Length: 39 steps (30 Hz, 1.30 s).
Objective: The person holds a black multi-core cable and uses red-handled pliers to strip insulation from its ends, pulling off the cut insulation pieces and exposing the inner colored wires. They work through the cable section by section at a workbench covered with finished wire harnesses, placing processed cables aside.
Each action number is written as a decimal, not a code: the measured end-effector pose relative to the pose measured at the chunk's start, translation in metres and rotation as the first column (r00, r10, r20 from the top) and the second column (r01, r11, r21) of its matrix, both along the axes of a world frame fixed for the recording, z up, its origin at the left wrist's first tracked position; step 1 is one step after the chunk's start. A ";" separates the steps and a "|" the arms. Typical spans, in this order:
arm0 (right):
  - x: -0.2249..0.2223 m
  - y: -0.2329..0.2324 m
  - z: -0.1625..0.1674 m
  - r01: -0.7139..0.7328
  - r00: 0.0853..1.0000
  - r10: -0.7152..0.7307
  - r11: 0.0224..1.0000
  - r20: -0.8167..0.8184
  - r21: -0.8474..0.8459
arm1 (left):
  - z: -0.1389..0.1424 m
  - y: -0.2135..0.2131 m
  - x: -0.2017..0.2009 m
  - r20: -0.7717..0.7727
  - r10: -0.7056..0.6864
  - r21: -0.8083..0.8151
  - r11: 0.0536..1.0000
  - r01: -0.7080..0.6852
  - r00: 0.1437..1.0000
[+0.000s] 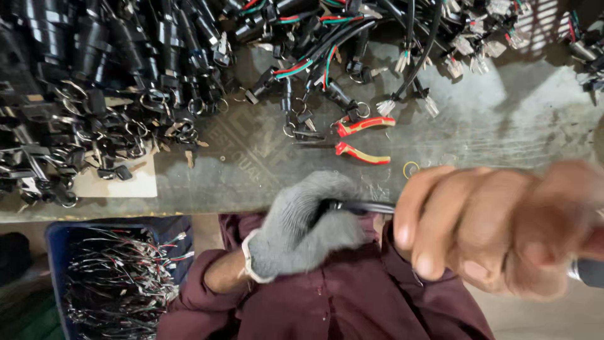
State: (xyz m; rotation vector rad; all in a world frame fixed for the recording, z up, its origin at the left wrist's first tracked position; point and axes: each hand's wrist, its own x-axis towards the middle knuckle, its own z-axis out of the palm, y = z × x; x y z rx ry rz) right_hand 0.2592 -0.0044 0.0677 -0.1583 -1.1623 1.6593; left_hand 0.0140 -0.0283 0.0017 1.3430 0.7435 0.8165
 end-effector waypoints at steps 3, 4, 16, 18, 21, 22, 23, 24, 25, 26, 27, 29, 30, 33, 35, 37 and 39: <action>0.019 -0.018 -0.025 0.237 0.970 -0.237 0.971 -0.048 -0.018 | -0.007 0.017 -0.017 0.056 -0.173 0.273 0.950 0.151 0.983; 0.016 -0.021 -0.038 0.522 0.852 -0.520 0.852 -0.070 0.026 | -0.010 0.019 -0.022 0.102 -0.250 0.229 0.948 0.222 0.963; -0.080 -0.033 -0.135 0.179 0.803 0.194 0.823 0.563 -0.539 | -0.018 0.041 -0.056 0.162 0.036 -0.144 0.989 -0.013 0.986; -0.073 -0.040 -0.147 0.278 0.448 0.054 0.940 0.892 -0.196 | -0.020 0.038 -0.051 -0.005 0.144 0.210 0.968 -0.140 0.990; -0.066 -0.036 -0.148 0.195 0.064 -0.706 0.702 0.705 0.685 | -0.026 0.022 -0.026 0.160 0.401 -0.133 0.914 -0.383 0.902; -0.067 -0.034 -0.145 0.268 0.181 -0.626 0.773 0.758 0.575 | -0.028 0.017 -0.019 0.194 0.447 -0.150 0.893 -0.424 0.873; -0.069 -0.031 -0.141 0.316 0.306 -0.540 0.834 0.784 0.452 | -0.030 0.014 -0.016 0.221 0.429 -0.020 0.900 -0.436 0.876; -0.071 -0.029 -0.137 0.335 0.435 -0.438 0.890 0.787 0.310 | -0.030 0.012 -0.018 0.209 0.399 0.034 0.909 -0.414 0.893; -0.072 -0.028 -0.133 0.346 0.481 -0.389 0.908 0.786 0.238 | -0.030 0.010 -0.020 0.197 0.370 0.088 0.916 -0.392 0.908; -0.073 -0.027 -0.131 0.351 0.528 -0.337 0.923 0.780 0.161 | -0.028 0.009 -0.029 0.152 0.319 0.067 0.941 -0.332 0.935; -0.073 -0.026 -0.130 0.353 0.575 -0.289 0.931 0.766 0.087 | -0.027 0.009 -0.036 0.108 0.263 0.048 0.962 -0.269 0.959; -0.071 -0.026 -0.131 0.312 0.565 -0.371 0.923 0.737 0.225 | -0.024 0.009 -0.046 -0.042 0.345 0.209 0.921 -0.330 0.938; -0.070 -0.026 -0.133 0.303 0.554 -0.419 0.906 0.719 0.294 | -0.023 0.008 -0.047 -0.109 0.377 0.289 0.897 -0.334 0.920; -0.069 -0.026 -0.141 0.293 0.501 -0.554 0.832 0.665 0.472 | -0.022 0.003 -0.039 -0.165 0.432 0.235 0.890 -0.390 0.887; -0.070 -0.027 -0.142 0.319 0.449 -0.587 0.810 0.674 0.492 | -0.023 0.002 -0.030 -0.347 0.424 0.269 0.899 -0.344 0.836; -0.072 -0.028 -0.140 0.336 0.385 -0.636 0.772 0.669 0.540 | -0.024 0.000 -0.025 -0.425 0.385 0.173 0.923 -0.344 0.819; -0.074 -0.029 -0.135 0.348 0.301 -0.716 0.697 0.630 0.627 | -0.025 0.003 -0.025 -0.387 0.323 -0.035 0.931 -0.364 0.864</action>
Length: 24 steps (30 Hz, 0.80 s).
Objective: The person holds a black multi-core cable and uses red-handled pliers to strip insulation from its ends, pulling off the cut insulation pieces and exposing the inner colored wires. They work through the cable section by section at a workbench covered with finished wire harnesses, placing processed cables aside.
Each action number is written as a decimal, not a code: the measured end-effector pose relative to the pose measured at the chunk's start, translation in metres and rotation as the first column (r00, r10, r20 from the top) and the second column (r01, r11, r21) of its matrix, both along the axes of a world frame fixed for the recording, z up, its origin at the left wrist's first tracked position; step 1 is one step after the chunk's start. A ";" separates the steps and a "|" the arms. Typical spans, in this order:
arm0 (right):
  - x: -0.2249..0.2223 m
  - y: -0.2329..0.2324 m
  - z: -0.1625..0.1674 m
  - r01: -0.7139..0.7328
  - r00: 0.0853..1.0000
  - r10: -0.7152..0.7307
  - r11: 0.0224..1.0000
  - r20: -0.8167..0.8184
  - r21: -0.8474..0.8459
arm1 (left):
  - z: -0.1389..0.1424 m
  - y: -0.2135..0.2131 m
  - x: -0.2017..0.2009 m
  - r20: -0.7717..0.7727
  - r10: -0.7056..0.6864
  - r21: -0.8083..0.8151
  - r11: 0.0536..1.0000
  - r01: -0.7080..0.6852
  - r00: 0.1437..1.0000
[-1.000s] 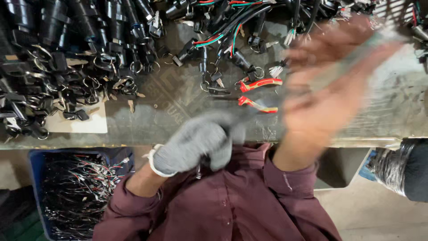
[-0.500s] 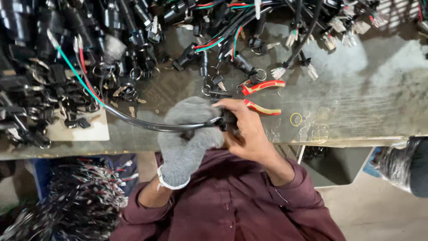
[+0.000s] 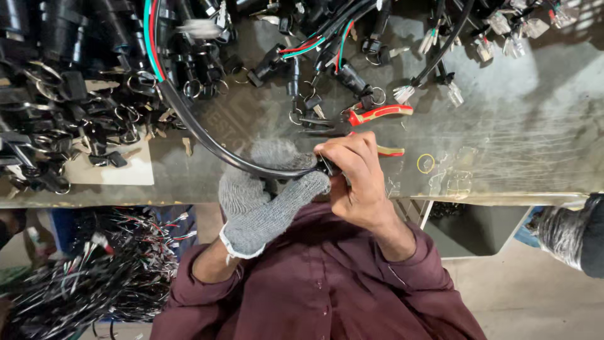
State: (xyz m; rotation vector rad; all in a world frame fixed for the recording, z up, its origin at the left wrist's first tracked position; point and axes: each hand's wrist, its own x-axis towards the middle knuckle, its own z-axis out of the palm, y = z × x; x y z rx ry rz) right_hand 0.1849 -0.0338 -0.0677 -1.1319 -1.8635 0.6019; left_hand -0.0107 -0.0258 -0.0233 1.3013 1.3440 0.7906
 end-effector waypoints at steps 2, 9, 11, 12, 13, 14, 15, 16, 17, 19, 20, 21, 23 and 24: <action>-0.002 -0.002 0.005 -0.002 0.999 0.002 1.000 0.032 0.001 | 0.000 0.004 -0.004 -0.116 -0.036 0.269 0.961 0.067 0.993; -0.001 -0.006 -0.002 -0.084 0.968 -0.014 0.922 -0.250 -0.378 | 0.007 0.015 0.000 0.075 -0.091 0.356 0.933 0.059 0.993; 0.004 -0.006 -0.007 -0.156 0.933 -0.086 0.779 -0.349 -0.607 | 0.009 0.015 0.009 -0.170 -0.052 0.302 0.948 0.103 0.984; 0.008 -0.005 -0.009 -0.205 0.911 -0.129 0.682 -0.391 -0.702 | 0.008 0.015 0.014 -0.290 -0.039 0.269 0.956 0.120 0.956; 0.010 -0.005 -0.010 -0.196 0.912 -0.147 0.666 -0.384 -0.720 | 0.007 0.018 0.014 -0.278 -0.044 0.316 0.939 0.134 0.960; 0.012 -0.005 -0.011 -0.185 0.913 -0.164 0.651 -0.374 -0.736 | 0.004 0.020 0.016 -0.263 -0.050 0.364 0.920 0.147 0.964; 0.013 -0.005 -0.011 -0.175 0.915 -0.176 0.637 -0.363 -0.750 | 0.001 0.023 0.014 -0.246 -0.052 0.416 0.896 0.154 0.968; 0.013 -0.005 -0.011 -0.215 0.908 -0.087 0.742 -0.409 -0.635 | -0.003 0.027 0.011 -0.155 -0.205 0.436 0.864 0.253 0.966; 0.012 -0.004 -0.011 -0.261 0.897 0.012 0.821 -0.442 -0.507 | -0.006 0.029 0.007 -0.066 -0.351 0.463 0.819 0.341 0.934; 0.008 -0.003 -0.009 -0.247 0.907 0.071 0.888 -0.415 -0.388 | -0.012 0.032 0.000 -0.034 -0.464 0.503 0.757 0.416 0.885; 0.006 -0.002 -0.008 -0.180 0.930 0.019 0.894 -0.367 -0.411 | -0.013 0.032 -0.003 -0.083 -0.437 0.505 0.756 0.416 0.895; 0.005 -0.001 -0.007 -0.116 0.947 -0.031 0.894 -0.319 -0.433 | -0.013 0.032 -0.004 -0.130 -0.407 0.503 0.758 0.414 0.904; 0.005 0.001 -0.005 -0.250 0.930 0.077 0.852 -0.361 -0.461 | -0.012 0.035 -0.007 -0.072 -0.390 0.504 0.780 0.371 0.918; 0.006 0.002 -0.005 -0.309 0.916 0.124 0.822 -0.381 -0.477 | -0.011 0.037 -0.007 -0.039 -0.386 0.499 0.792 0.352 0.922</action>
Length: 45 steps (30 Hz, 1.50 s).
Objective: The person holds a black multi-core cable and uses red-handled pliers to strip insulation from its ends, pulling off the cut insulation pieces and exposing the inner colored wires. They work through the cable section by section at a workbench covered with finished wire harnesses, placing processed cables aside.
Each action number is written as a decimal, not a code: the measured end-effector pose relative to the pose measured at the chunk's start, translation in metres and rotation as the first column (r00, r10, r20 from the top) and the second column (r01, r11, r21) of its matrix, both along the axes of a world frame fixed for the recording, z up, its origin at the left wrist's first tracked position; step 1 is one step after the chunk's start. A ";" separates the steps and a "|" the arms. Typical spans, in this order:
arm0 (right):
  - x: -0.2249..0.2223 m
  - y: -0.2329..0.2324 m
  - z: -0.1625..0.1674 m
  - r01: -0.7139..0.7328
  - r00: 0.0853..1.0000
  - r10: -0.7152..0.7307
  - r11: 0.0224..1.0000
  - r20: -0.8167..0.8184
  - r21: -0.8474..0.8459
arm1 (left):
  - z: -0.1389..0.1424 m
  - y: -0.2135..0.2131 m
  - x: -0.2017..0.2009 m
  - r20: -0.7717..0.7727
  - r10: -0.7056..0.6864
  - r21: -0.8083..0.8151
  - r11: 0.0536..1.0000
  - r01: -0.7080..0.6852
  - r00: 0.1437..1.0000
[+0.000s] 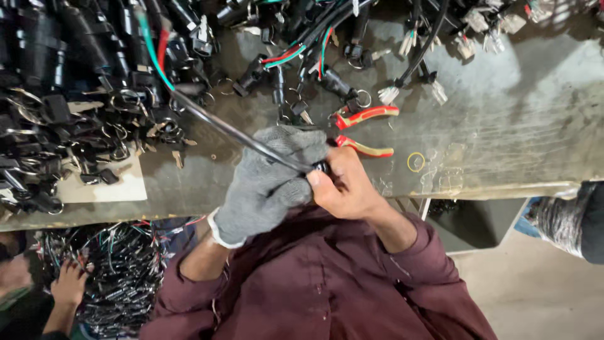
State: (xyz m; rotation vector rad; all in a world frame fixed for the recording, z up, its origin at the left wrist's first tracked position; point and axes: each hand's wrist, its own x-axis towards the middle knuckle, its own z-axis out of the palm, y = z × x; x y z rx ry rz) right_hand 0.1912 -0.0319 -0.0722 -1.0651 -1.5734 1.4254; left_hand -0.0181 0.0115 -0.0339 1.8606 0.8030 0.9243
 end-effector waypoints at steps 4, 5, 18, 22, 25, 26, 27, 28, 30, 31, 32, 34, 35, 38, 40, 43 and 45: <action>0.012 -0.011 -0.008 -0.357 0.879 0.239 0.903 -0.411 -0.239 | 0.009 0.008 -0.005 0.286 -0.279 -0.060 0.950 0.307 0.917; 0.013 -0.017 -0.014 -0.367 0.857 0.252 0.911 -0.450 -0.189 | 0.010 0.006 -0.004 0.300 -0.251 -0.098 0.952 0.291 0.920; -0.028 -0.011 -0.020 0.456 0.863 -0.474 0.880 -0.176 -0.137 | 0.001 -0.004 0.021 0.248 0.079 -0.237 0.971 -0.019 0.965; 0.006 0.013 0.025 0.146 0.826 -0.402 0.830 0.395 0.539 | 0.000 -0.016 0.003 0.391 0.203 -0.504 0.863 0.024 0.898; 0.028 0.015 0.024 -0.075 0.468 -0.438 0.845 0.767 0.529 | -0.005 -0.023 -0.005 0.453 0.182 -0.471 0.880 0.061 0.873; 0.031 0.013 0.018 -0.116 0.416 -0.442 0.841 0.795 0.528 | -0.006 -0.024 -0.005 0.402 0.159 -0.417 0.908 0.026 0.902; 0.034 0.012 0.011 -0.147 0.352 -0.458 0.834 0.816 0.532 | -0.006 -0.025 -0.004 0.395 0.135 -0.388 0.921 0.032 0.909; 0.037 0.012 0.005 -0.126 0.393 -0.445 0.841 0.805 0.526 | -0.006 -0.024 -0.003 0.387 0.112 -0.359 0.933 0.037 0.915; 0.042 0.014 -0.002 -0.082 0.476 -0.415 0.857 0.775 0.509 | -0.002 -0.024 0.001 0.449 0.097 -0.372 0.924 0.087 0.888; 0.043 0.015 -0.003 0.044 0.593 -0.445 0.850 0.671 0.525 | 0.001 -0.023 0.002 0.450 0.103 -0.415 0.903 0.106 0.887; 0.045 0.017 0.000 0.168 0.691 -0.475 0.838 0.544 0.518 | 0.006 -0.023 0.002 0.450 0.112 -0.458 0.880 0.122 0.886; 0.044 0.019 0.010 0.433 0.880 -0.469 0.856 0.075 0.282 | 0.014 -0.023 0.000 0.440 0.106 -0.532 0.831 0.164 0.892; 0.042 0.019 0.017 0.511 0.848 -0.483 0.855 -0.218 0.094 | 0.017 -0.023 -0.001 0.432 0.081 -0.558 0.807 0.196 0.898; 0.028 0.012 0.035 0.547 0.779 -0.450 0.828 -0.437 0.123 | 0.018 -0.027 0.004 0.463 0.079 -0.586 0.774 0.238 0.883; 0.016 0.007 0.043 0.306 0.947 -0.254 0.898 -0.194 0.317 | 0.012 -0.036 0.009 0.488 0.149 -0.613 0.760 0.216 0.860; 0.005 0.014 0.044 0.009 0.987 -0.043 0.976 0.154 0.217 | -0.003 -0.054 0.013 0.497 0.355 -0.687 0.719 0.108 0.792; 0.002 0.022 0.044 -0.006 0.958 -0.084 0.950 0.274 0.312 | -0.012 -0.067 0.005 0.478 0.460 -0.748 0.660 0.071 0.748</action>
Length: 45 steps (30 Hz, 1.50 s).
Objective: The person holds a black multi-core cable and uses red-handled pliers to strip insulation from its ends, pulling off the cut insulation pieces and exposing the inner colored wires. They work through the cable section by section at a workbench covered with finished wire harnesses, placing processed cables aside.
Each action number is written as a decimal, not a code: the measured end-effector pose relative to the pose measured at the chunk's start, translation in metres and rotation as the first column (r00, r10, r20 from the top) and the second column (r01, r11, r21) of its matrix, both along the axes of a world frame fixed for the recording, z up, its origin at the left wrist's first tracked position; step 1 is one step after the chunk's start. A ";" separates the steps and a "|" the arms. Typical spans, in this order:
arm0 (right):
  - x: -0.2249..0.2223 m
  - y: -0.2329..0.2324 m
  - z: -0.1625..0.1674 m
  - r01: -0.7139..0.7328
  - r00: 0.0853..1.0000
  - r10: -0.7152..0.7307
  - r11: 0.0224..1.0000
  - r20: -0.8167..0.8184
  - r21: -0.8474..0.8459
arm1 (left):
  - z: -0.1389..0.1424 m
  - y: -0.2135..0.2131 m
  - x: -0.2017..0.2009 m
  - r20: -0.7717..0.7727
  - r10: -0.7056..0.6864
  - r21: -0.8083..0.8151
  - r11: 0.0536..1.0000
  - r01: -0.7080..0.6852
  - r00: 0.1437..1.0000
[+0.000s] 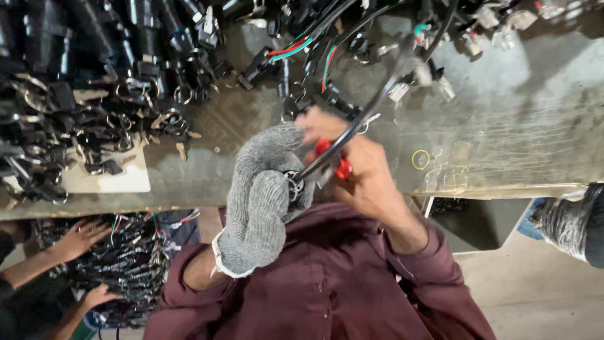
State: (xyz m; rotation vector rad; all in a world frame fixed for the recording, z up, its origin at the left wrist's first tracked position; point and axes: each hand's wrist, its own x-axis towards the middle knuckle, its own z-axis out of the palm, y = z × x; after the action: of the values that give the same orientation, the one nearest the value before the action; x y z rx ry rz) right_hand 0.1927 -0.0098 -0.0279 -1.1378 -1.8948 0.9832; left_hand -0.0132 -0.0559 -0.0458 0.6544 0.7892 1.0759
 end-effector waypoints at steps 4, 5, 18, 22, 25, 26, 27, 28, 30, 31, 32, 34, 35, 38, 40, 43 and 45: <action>-0.004 0.011 -0.001 0.008 0.978 -0.053 0.976 0.201 0.217 | -0.011 -0.021 -0.014 0.016 -0.050 -0.059 0.997 0.051 0.999; -0.005 0.012 -0.002 -0.011 0.970 -0.056 0.963 0.238 0.269 | -0.012 -0.021 -0.015 0.020 -0.061 -0.063 0.996 0.063 0.998; -0.007 0.014 -0.016 0.007 0.963 -0.070 0.972 0.262 0.235 | 0.043 0.039 -0.029 -0.682 -0.023 0.416 0.810 0.414 0.731; -0.013 0.006 -0.017 0.066 0.965 -0.121 0.971 0.231 0.231 | 0.029 0.030 -0.015 -0.738 0.184 0.520 0.769 0.373 0.649; -0.012 0.005 -0.019 0.071 0.957 -0.135 0.967 0.258 0.243 | 0.019 0.025 -0.010 -0.739 0.219 0.541 0.757 0.367 0.638; -0.011 0.005 -0.019 0.065 0.951 -0.136 0.966 0.278 0.251 | 0.017 0.024 -0.009 -0.730 0.234 0.562 0.740 0.369 0.642; -0.009 0.006 -0.018 0.073 0.938 -0.149 0.968 0.312 0.242 | 0.015 0.023 -0.009 -0.722 0.248 0.582 0.723 0.373 0.646; -0.007 0.005 -0.017 0.087 0.923 -0.165 0.969 0.347 0.229 | 0.015 0.022 -0.010 -0.737 0.263 0.584 0.713 0.389 0.623; -0.004 0.003 -0.013 0.098 0.900 -0.183 0.969 0.397 0.226 | 0.014 0.019 -0.010 -0.761 0.298 0.590 0.689 0.422 0.577; -0.003 0.000 -0.010 0.095 0.893 -0.184 0.969 0.410 0.227 | 0.014 0.017 -0.011 -0.782 0.329 0.584 0.685 0.436 0.530; -0.002 -0.003 -0.008 0.096 0.886 -0.188 0.969 0.424 0.228 | 0.014 0.015 -0.011 -0.799 0.357 0.577 0.681 0.451 0.484; -0.002 -0.010 -0.005 0.138 0.841 -0.206 0.976 0.500 0.170 | 0.013 0.013 -0.010 -0.827 0.427 0.561 0.667 0.491 0.365; -0.002 -0.014 -0.005 0.159 0.817 -0.206 0.978 0.539 0.134 | 0.013 0.012 -0.010 -0.842 0.455 0.539 0.666 0.516 0.292; -0.006 -0.022 -0.012 0.221 0.816 -0.220 0.973 0.535 0.063 | 0.009 0.014 -0.009 -0.858 0.479 0.492 0.664 0.563 0.186; -0.008 -0.025 -0.016 0.264 0.852 -0.251 0.964 0.459 0.037 | 0.008 0.017 -0.009 -0.840 0.510 0.512 0.629 0.585 0.187; -0.013 -0.027 -0.016 0.206 0.942 -0.210 0.978 0.261 0.045 | 0.012 0.020 -0.009 -0.801 0.573 0.537 0.564 0.627 0.170; -0.016 -0.024 -0.012 0.169 0.966 -0.169 0.985 0.198 0.016 | 0.019 0.021 -0.010 -0.767 0.631 0.527 0.516 0.675 0.116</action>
State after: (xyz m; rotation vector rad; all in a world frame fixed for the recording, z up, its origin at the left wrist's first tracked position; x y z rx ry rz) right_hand 0.1766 -0.0336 -0.0402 -1.4179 -1.9125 0.8007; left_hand -0.0232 -0.0345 -0.0270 2.6431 1.3650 0.7358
